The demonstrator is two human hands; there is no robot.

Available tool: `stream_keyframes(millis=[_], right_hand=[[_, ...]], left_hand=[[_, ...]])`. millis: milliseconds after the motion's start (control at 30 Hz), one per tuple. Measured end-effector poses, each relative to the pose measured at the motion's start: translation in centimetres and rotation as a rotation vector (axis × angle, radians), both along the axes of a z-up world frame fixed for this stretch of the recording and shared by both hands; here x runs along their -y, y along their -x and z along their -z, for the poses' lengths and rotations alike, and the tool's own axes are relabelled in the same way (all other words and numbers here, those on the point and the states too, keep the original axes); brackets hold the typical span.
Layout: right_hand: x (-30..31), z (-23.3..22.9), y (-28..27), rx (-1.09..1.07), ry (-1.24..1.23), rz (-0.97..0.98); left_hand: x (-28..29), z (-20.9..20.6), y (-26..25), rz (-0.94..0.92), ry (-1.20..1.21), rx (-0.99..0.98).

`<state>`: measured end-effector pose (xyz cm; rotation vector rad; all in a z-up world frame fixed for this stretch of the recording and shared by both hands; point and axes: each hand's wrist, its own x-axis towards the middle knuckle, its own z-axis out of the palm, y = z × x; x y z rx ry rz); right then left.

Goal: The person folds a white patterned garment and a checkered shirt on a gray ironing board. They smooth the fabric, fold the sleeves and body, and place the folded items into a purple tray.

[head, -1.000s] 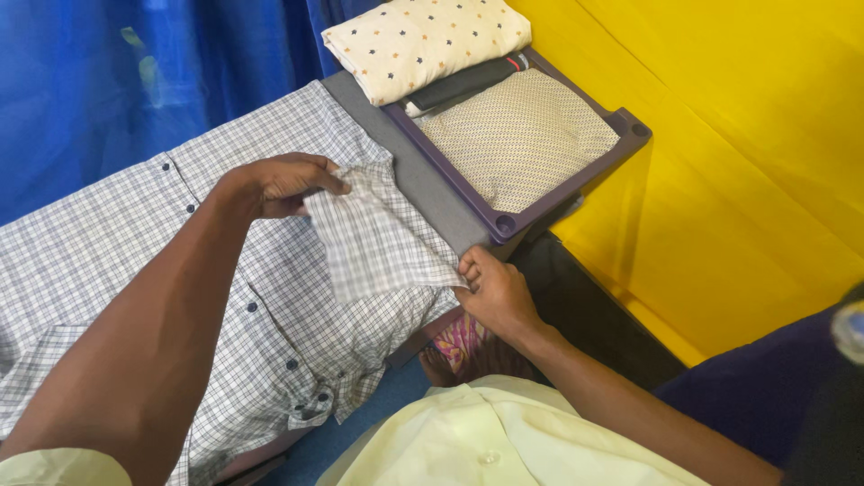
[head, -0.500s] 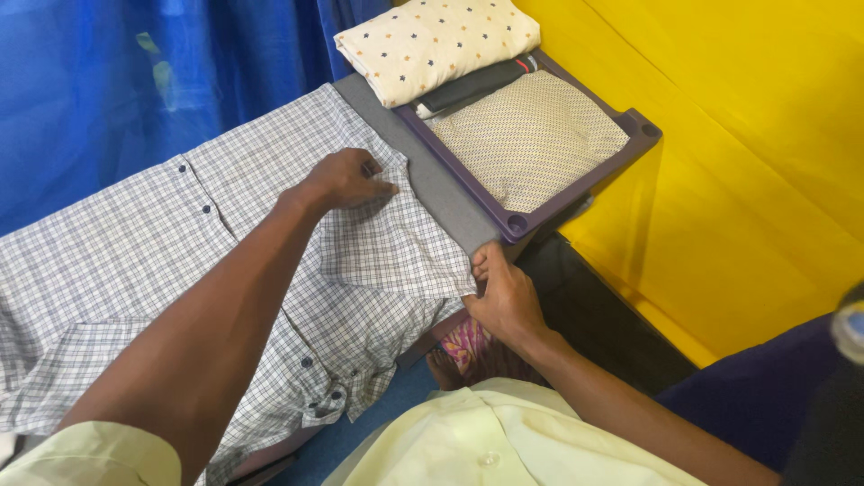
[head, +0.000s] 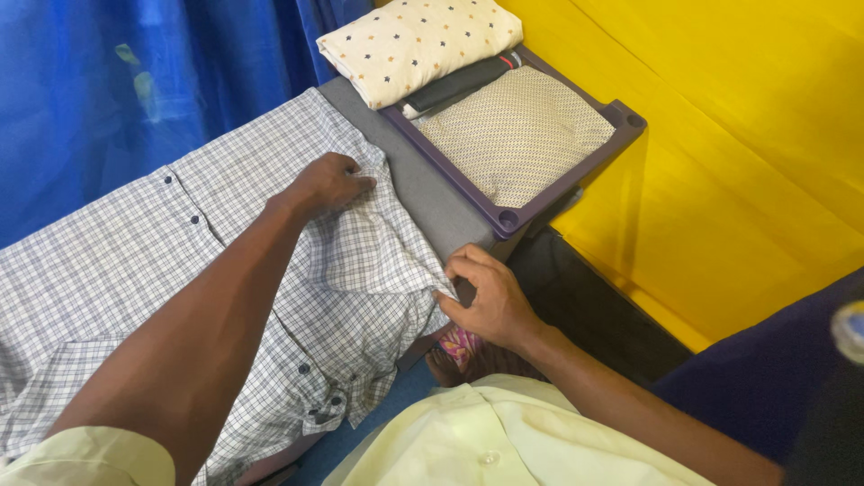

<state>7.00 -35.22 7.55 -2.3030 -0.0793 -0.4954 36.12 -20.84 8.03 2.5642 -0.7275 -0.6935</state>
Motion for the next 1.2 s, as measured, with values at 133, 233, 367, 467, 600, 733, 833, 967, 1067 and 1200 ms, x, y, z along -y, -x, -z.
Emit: stream_keyframes(millis=[133, 233, 367, 467, 600, 733, 833, 967, 1067, 1200], right_hand=[[-0.7, -1.5, -0.4, -0.066, -0.04, -0.176], [-1.3, -1.7, -0.7, -0.115, -0.017, -0.185], [-1.7, -1.5, -0.8, -0.233, 0.021, -0.107], [-1.6, -1.3, -0.9, -0.287, -0.039, -0.112], [-1.3, -1.3, -0.8, -0.253, -0.102, -0.177], [-1.4, -1.5, -0.8, -0.327, -0.062, -0.142], [-1.3, -1.7, -0.7, -0.512, -0.008, -0.109], [-1.3, -1.6, -0.5, -0.527, -0.141, -0.099], [-1.0, -1.3, -0.4, -0.485, -0.093, -0.095], [-1.0, -0.5, -0.4, -0.438, -0.049, -0.089]], left_hand=[[-2.3, -2.3, 0.1, 0.0, -0.208, -0.096], [-4.9, -3.5, -0.7, -0.057, -0.208, -0.251], [-7.5, -3.1, -1.0, -0.266, 0.147, -0.483], [-8.3, -2.4, -1.1, -0.372, 0.384, -0.556], [-8.6, -1.9, -0.4, -0.416, 0.537, -0.343], [-8.9, -3.0, 0.8, -0.457, 0.399, -0.398], [-8.9, -4.2, 1.4, -0.387, 0.115, -0.453], [-9.6, -5.1, 1.8, -0.311, 0.049, -0.532], [-10.3, -5.2, 2.0, -0.323, 0.25, -0.615], [-12.1, -4.8, 2.5, -0.421, 0.196, -0.473]])
